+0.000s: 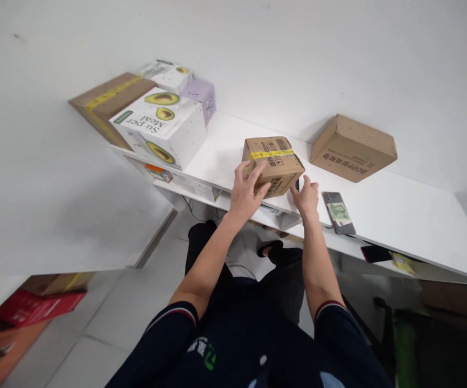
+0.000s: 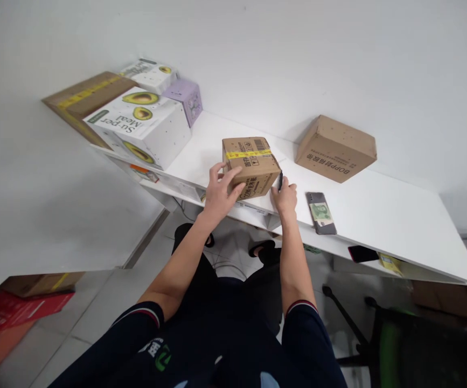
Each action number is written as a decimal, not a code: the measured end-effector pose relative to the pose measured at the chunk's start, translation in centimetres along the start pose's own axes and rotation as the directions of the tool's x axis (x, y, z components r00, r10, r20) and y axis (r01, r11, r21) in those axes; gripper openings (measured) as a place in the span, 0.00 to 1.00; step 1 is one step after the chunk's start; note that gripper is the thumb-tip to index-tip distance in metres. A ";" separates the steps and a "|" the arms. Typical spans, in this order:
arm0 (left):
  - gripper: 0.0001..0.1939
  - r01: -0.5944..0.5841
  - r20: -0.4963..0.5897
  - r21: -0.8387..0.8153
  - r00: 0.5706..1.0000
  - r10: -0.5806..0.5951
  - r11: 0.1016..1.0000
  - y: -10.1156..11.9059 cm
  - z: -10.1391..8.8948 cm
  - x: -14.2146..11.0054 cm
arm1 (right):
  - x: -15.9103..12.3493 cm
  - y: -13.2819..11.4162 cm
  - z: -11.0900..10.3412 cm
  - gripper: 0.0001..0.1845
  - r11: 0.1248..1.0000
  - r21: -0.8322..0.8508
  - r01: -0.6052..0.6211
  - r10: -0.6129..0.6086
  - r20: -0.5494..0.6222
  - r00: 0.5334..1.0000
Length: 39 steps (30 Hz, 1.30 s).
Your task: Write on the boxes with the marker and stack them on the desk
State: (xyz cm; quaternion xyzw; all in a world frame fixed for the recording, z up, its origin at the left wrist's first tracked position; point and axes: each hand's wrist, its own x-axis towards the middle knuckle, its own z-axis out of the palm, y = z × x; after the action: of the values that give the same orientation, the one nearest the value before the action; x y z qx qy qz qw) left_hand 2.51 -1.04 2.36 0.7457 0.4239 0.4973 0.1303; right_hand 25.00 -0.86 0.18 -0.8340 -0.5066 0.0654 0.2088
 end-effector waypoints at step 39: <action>0.22 -0.009 -0.034 0.031 0.999 0.010 0.999 -0.9 0.3 -0.8 | -2.0 -9.8 -4.5 0.23 0.405 0.807 0.429 -0.315 -0.317 0.895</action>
State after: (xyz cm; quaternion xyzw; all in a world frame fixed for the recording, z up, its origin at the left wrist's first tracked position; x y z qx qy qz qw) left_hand 2.16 -1.00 1.18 0.7411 0.4301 0.5038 0.1094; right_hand 17.45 0.01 8.09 -0.4847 -0.5646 0.2126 0.6334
